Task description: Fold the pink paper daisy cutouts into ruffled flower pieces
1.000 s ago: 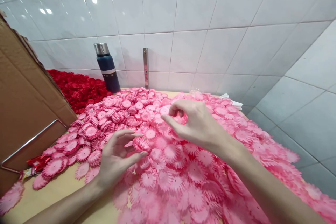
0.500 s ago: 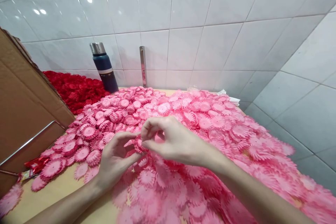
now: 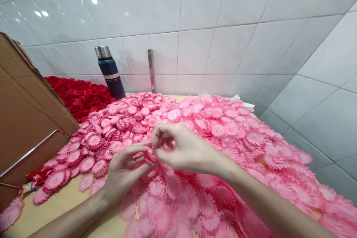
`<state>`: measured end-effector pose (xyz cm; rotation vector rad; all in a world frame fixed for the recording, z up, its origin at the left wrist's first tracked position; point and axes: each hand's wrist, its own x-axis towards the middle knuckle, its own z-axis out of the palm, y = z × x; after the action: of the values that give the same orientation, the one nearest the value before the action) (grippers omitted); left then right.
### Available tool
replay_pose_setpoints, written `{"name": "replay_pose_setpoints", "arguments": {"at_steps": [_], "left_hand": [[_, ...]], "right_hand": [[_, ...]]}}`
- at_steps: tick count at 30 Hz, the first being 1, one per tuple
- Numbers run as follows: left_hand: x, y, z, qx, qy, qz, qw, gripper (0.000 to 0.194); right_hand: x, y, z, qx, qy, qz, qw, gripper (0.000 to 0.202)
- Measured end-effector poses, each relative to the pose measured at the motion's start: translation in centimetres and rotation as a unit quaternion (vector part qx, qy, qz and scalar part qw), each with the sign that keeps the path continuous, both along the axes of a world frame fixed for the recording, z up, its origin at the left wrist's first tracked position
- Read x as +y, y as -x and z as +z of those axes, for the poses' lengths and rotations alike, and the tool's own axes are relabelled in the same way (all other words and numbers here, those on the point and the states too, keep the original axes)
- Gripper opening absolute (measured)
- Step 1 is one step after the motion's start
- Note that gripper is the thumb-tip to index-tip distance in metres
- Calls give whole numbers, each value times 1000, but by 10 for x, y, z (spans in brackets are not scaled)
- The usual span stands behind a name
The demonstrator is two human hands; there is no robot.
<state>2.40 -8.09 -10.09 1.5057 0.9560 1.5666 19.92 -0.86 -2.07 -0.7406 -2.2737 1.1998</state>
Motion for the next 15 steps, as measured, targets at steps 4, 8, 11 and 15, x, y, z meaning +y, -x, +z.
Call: {"name": "replay_pose_setpoints", "arguments": {"at_steps": [4,8,11,15], "left_hand": [[-1,0,3,27,-37,2,999,30],[-1,0,3,57,-54,30,996,23],[-1,1,3,71,-63,47,994,15],[-1,2,1,88,-63,74,991,9]], "right_hand": [[2,1,-3,5,1,-15,1000,13],[4,0,-3,11,-1,-20,1000,14],[4,-1,0,10,-12,-29,999,15],[6,-3,3,19,-28,-40,999,16]]}}
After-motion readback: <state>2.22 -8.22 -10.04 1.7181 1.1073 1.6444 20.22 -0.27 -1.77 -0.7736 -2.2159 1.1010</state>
